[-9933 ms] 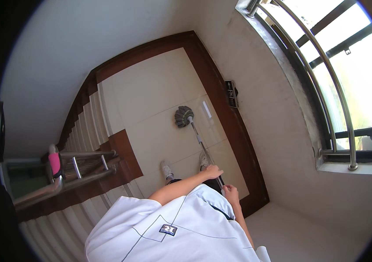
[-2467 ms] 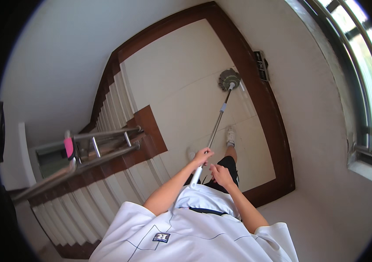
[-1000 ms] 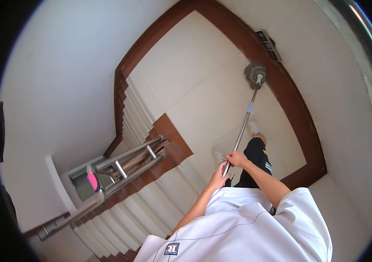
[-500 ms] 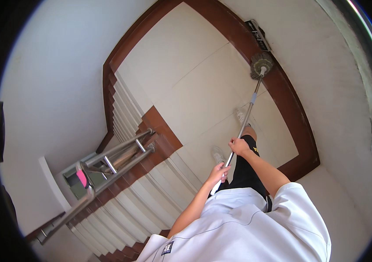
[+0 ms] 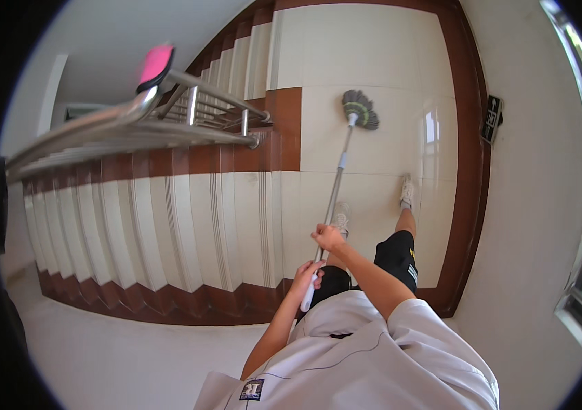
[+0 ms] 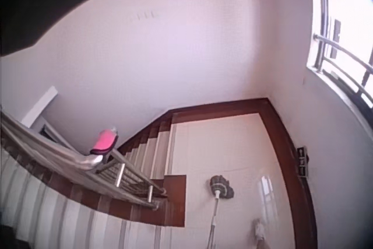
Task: The person mops the tiled floor of a stairwell landing using a mop. After finishing the floor, they wipe the metal handrail with a pink cloth.
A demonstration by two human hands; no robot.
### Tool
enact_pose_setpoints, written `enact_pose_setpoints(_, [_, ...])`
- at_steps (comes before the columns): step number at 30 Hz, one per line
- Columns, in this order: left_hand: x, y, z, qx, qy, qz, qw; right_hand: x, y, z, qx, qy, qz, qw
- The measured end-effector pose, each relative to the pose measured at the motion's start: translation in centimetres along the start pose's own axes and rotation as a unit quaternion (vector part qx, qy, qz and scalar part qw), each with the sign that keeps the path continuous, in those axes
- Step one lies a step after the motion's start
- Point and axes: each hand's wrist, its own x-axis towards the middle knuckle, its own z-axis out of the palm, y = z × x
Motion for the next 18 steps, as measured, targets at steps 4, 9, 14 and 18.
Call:
enact_pose_setpoints(4, [-5.2,-0.1,-2.8,-0.076,0.044,-0.021,0.996,-1.7,-3.9,4.1,0.002,-0.129,-0.039,0.991])
enact_pose_setpoints(9, [-9.3,-2.4,-2.4,-0.146,0.045,-0.054,0.987,-3.1,-3.5,6.9,-0.051,-0.178,-0.157,0.970])
enact_pose_setpoints(14, [-9.8,-5.1,-3.2,-0.211,0.022,-0.029,0.977,-3.1,-2.3,7.6,-0.047,-0.235,-0.166,0.956])
enact_pose_setpoints(18, [-8.5,-4.2,-2.4,-0.186,-0.001,-0.052,0.981,-2.9,-1.7,7.5,-0.036,-0.183,-0.157,0.970])
